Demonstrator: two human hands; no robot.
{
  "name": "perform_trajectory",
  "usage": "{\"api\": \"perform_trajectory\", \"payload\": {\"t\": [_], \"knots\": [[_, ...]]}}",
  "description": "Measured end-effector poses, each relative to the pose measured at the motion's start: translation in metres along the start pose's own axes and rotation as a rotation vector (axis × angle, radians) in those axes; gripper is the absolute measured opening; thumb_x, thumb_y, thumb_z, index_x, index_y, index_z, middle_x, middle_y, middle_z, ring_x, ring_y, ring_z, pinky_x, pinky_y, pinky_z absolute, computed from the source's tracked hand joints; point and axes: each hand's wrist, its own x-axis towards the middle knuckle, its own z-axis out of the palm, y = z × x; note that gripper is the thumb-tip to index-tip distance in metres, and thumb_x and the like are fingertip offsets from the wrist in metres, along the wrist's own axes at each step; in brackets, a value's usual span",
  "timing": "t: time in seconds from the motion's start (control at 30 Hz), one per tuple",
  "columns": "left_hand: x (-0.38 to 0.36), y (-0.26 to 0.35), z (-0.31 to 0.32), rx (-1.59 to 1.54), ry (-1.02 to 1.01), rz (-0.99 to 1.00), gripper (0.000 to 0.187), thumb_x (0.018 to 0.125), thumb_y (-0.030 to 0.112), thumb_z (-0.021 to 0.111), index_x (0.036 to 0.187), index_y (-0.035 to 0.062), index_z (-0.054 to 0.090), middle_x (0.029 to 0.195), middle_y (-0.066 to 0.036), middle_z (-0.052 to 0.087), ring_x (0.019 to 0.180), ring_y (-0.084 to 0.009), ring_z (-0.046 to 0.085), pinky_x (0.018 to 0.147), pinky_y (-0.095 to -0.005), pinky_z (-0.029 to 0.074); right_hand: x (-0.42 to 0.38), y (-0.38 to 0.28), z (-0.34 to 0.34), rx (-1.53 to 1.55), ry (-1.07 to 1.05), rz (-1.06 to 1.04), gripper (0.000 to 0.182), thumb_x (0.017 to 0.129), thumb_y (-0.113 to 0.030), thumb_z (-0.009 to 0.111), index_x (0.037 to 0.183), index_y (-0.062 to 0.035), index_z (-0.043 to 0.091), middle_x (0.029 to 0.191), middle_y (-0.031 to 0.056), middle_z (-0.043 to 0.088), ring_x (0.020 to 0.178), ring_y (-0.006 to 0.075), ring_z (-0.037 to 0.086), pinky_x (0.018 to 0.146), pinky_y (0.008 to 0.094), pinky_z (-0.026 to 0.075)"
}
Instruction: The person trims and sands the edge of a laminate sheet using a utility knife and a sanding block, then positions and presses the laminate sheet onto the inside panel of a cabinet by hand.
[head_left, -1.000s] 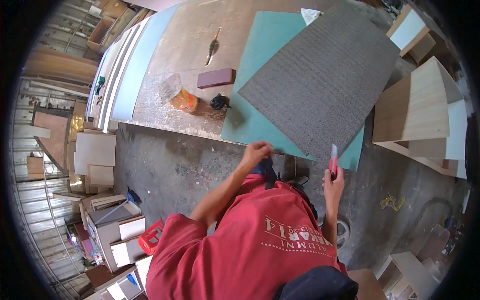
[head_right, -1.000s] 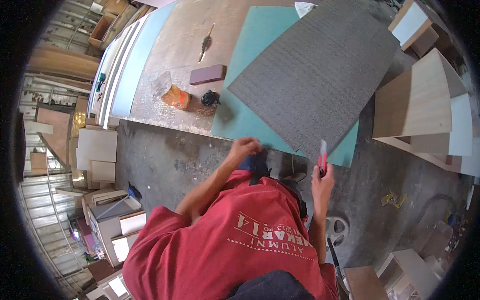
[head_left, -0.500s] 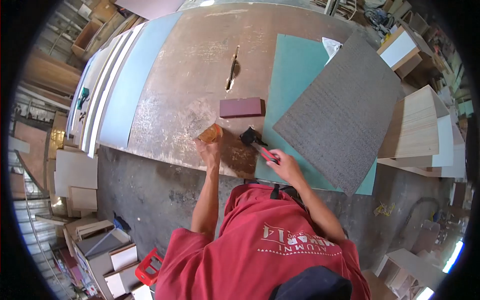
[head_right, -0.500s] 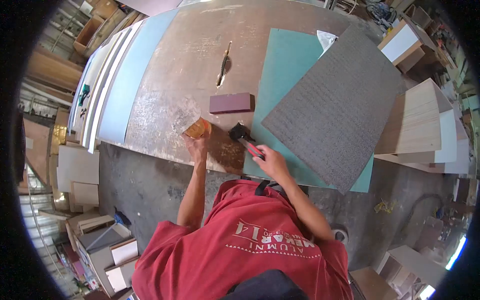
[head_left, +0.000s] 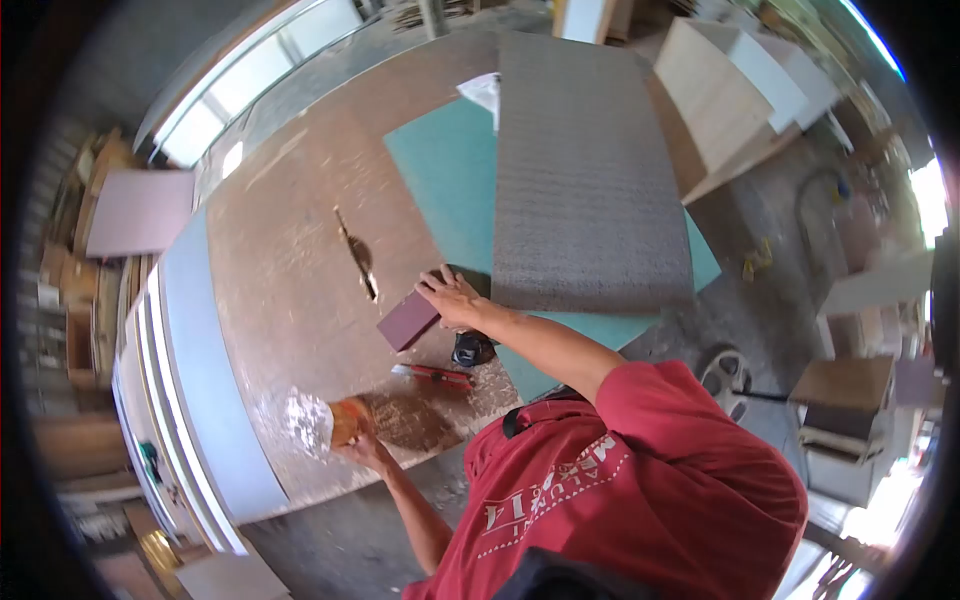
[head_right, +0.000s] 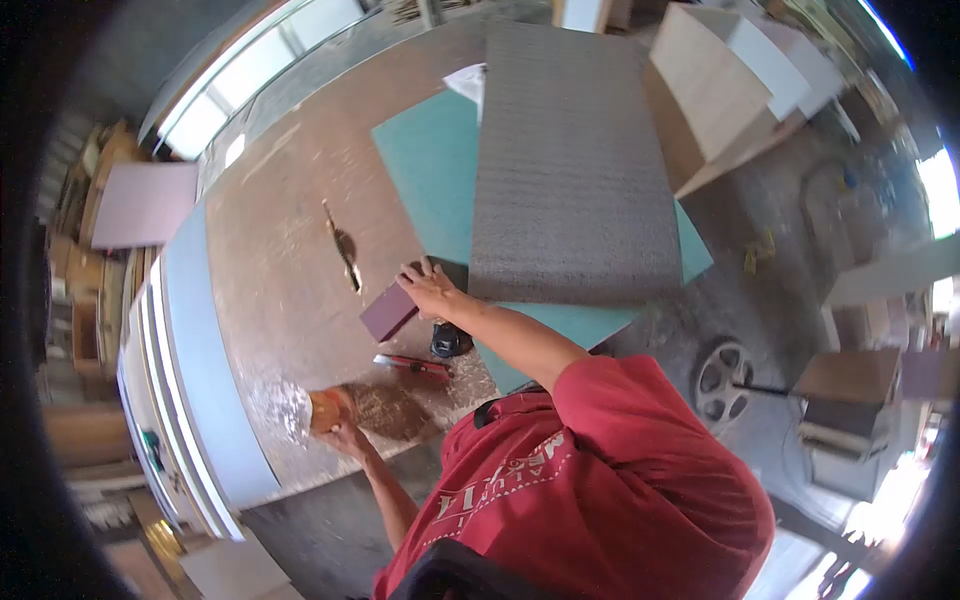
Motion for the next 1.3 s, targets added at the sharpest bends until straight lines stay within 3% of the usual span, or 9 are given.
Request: {"api": "perform_trajectory", "payload": {"t": [0.17, 0.33, 0.4, 0.6, 0.73, 0.9, 1.13, 1.23, 1.3], "knots": [[-0.069, 0.020, 0.000, 0.073, -0.034, -0.280, 0.029, 0.090, 0.014, 0.074, 0.109, -0.0008, 0.056, 0.098, -0.010, 0.058, 0.086, -0.0204, 0.052, 0.080, -0.0363, 0.046, -0.012, 0.010, -0.003, 0.165, -0.035, 0.072, 0.075, 0.074, -0.021, 0.077, 0.140, -0.0010, 0.047, 0.138, 0.0234, 0.049, 0.129, 0.0426, 0.049, 0.107, 0.0498, 0.044], [-0.098, 0.177, 0.062, -0.321, -0.648, -0.152, 0.011, 0.094, 0.005, 0.064, 0.102, 0.0015, 0.058, 0.088, -0.005, 0.058, 0.086, -0.0144, 0.055, 0.078, -0.0309, 0.048, -0.117, 0.027, -0.069, 0.883, 0.149, 0.379, 0.088, 0.072, -0.035, 0.087, 0.139, 0.0065, 0.048, 0.125, 0.0232, 0.057, 0.117, 0.0284, 0.059, 0.095, 0.0383, 0.050], [-0.089, 0.217, 0.100, -0.385, -0.766, -0.479, 0.017, 0.093, 0.003, 0.064, 0.108, -0.0004, 0.058, 0.096, -0.007, 0.061, 0.092, -0.0161, 0.059, 0.083, -0.0308, 0.050, -0.181, 0.039, -0.102, 1.263, 0.194, 0.492, 0.085, 0.075, -0.034, 0.086, 0.140, 0.0062, 0.048, 0.122, 0.0184, 0.061, 0.111, 0.0205, 0.061, 0.092, 0.0341, 0.050], [-0.082, 0.161, 0.298, -0.439, -0.902, 0.147, 0.057, 0.088, 0.005, 0.072, 0.139, -0.0022, 0.048, 0.125, -0.017, 0.061, 0.108, -0.0221, 0.058, 0.095, -0.0358, 0.048, -0.399, 0.069, -0.106, 1.492, 0.549, 0.718, 0.076, 0.081, -0.033, 0.081, 0.140, 0.0015, 0.045, 0.115, 0.0063, 0.062, 0.096, 0.0148, 0.059, 0.082, 0.0289, 0.048], [-0.079, 0.138, 0.375, -0.291, -1.093, -0.165, 0.065, 0.084, 0.005, 0.075, 0.141, -0.0026, 0.046, 0.118, -0.017, 0.064, 0.102, -0.0227, 0.060, 0.092, -0.0345, 0.049, -0.494, 0.048, -0.064, 1.571, 0.916, 0.926, 0.072, 0.086, -0.032, 0.079, 0.141, -0.0005, 0.044, 0.118, 0.0068, 0.061, 0.099, 0.0147, 0.059, 0.085, 0.0295, 0.049], [-0.114, 0.159, 0.358, 0.005, -1.178, 0.034, 0.063, 0.085, 0.003, 0.072, 0.141, -0.0042, 0.044, 0.108, -0.014, 0.066, 0.093, -0.0221, 0.062, 0.085, -0.0335, 0.050, -0.551, 0.025, -0.049, 1.649, 1.344, 1.008, 0.069, 0.086, -0.027, 0.081, 0.140, -0.0030, 0.045, 0.120, 0.0059, 0.062, 0.103, 0.0169, 0.062, 0.088, 0.0315, 0.051], [-0.191, 0.202, 0.261, -0.029, -1.353, -0.272, 0.065, 0.084, 0.001, 0.069, 0.142, -0.0064, 0.041, 0.102, -0.014, 0.067, 0.097, -0.0229, 0.064, 0.086, -0.0346, 0.050, -0.616, 0.085, -0.032, 1.683, 1.587, 1.178, 0.054, 0.083, -0.012, 0.073, 0.133, -0.0050, 0.054, 0.117, 0.0051, 0.063, 0.104, 0.0179, 0.063, 0.089, 0.0334, 0.053], [-0.216, 0.195, 0.254, 0.214, -1.265, -0.190, 0.070, 0.081, 0.001, 0.071, 0.144, -0.0038, 0.041, 0.125, -0.017, 0.062, 0.115, -0.0253, 0.059, 0.100, -0.0363, 0.045, -0.636, 0.115, -0.014, 1.703, 1.638, 1.227, 0.050, 0.082, -0.007, 0.067, 0.131, -0.0041, 0.057, 0.116, 0.0061, 0.063, 0.103, 0.0194, 0.063, 0.090, 0.0334, 0.053], [-0.239, 0.223, 0.251, 0.184, -0.948, 0.631, 0.072, 0.081, 0.006, 0.071, 0.145, -0.0035, 0.041, 0.137, -0.021, 0.055, 0.127, -0.0305, 0.052, 0.110, -0.0411, 0.039, -0.642, 0.138, -0.006, 1.702, 1.640, 1.259, 0.048, 0.082, -0.007, 0.065, 0.129, -0.0035, 0.057, 0.115, 0.0068, 0.063, 0.102, 0.0202, 0.063, 0.091, 0.0333, 0.053]]}}
